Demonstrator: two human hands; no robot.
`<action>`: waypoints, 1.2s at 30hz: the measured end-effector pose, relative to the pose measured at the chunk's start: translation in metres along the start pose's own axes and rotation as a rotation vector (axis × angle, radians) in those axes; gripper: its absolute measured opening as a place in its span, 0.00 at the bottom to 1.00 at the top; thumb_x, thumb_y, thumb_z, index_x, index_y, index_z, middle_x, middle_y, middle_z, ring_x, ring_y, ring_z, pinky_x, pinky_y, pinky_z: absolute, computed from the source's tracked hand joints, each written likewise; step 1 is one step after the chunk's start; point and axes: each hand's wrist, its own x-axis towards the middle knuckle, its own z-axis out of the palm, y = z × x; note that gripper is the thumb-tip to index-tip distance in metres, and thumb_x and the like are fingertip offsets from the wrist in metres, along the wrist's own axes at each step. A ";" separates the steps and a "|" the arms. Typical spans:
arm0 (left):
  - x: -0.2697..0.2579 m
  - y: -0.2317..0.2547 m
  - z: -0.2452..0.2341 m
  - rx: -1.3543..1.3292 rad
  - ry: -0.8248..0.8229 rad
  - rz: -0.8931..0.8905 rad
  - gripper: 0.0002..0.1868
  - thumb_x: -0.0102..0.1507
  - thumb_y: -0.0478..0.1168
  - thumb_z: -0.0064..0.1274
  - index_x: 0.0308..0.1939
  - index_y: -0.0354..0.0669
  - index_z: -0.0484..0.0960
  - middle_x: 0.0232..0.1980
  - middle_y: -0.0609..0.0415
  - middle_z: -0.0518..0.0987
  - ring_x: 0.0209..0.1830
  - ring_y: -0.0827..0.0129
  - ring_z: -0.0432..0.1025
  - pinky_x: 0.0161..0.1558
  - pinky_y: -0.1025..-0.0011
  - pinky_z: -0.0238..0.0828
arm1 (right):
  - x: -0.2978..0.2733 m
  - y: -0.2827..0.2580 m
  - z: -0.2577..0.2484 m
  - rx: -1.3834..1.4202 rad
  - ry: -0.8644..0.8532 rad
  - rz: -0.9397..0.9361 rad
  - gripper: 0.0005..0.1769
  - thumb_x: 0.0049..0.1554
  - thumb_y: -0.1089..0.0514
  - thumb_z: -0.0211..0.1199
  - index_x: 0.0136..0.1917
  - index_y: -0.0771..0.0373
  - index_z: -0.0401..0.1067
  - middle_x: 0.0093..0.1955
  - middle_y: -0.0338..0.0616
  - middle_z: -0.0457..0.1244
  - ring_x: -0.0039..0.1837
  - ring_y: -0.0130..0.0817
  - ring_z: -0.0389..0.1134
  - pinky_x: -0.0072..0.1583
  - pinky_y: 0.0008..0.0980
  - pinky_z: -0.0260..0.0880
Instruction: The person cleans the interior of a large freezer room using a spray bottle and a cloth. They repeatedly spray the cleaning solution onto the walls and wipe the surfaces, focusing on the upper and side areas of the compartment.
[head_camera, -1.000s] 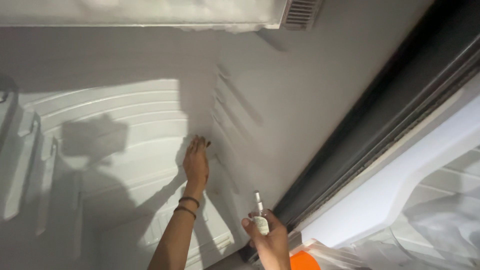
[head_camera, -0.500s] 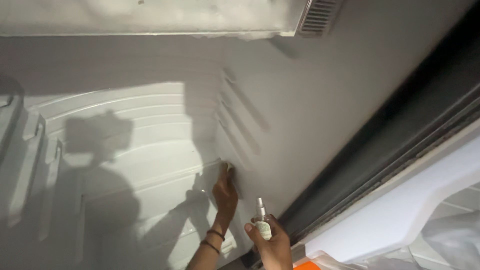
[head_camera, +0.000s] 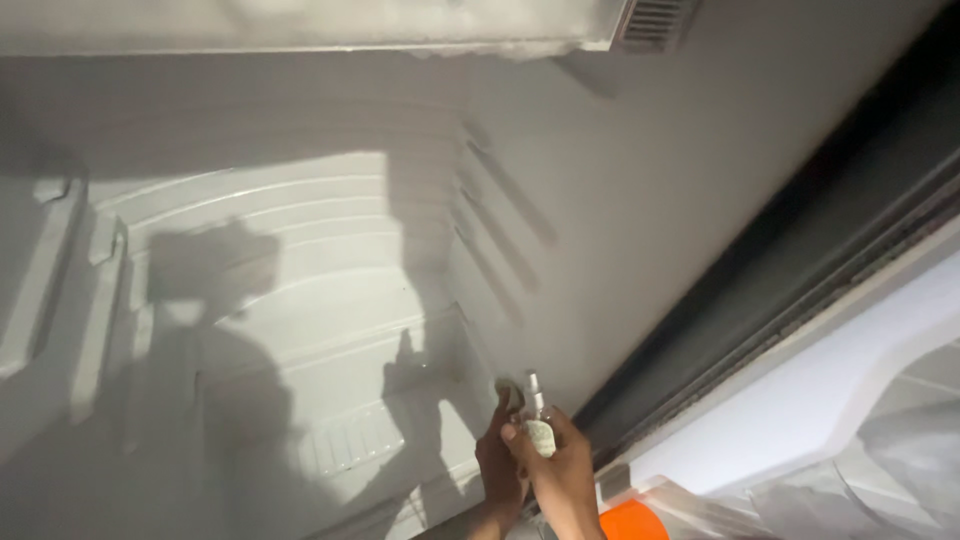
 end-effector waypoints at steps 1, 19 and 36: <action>-0.009 -0.004 -0.001 0.132 -0.003 -0.131 0.28 0.73 0.41 0.46 0.79 0.53 0.66 0.50 0.34 0.82 0.43 0.49 0.78 0.39 0.62 0.74 | -0.004 0.000 0.000 0.022 -0.011 -0.018 0.15 0.50 0.55 0.73 0.47 0.66 0.77 0.31 0.39 0.66 0.31 0.25 0.63 0.34 0.26 0.61; 0.014 0.056 0.011 0.019 -0.010 0.528 0.24 0.74 0.42 0.38 0.73 0.37 0.67 0.77 0.45 0.65 0.76 0.58 0.60 0.72 0.62 0.61 | -0.045 0.052 -0.033 -0.155 0.187 -0.014 0.18 0.53 0.47 0.69 0.48 0.64 0.77 0.32 0.38 0.63 0.33 0.26 0.62 0.36 0.28 0.63; -0.052 -0.041 -0.046 0.393 -0.351 0.384 0.32 0.62 0.27 0.46 0.72 0.39 0.67 0.76 0.44 0.65 0.75 0.53 0.61 0.70 0.62 0.61 | -0.071 0.111 -0.024 0.070 0.307 0.088 0.18 0.55 0.48 0.66 0.52 0.63 0.74 0.40 0.38 0.65 0.41 0.26 0.66 0.43 0.30 0.71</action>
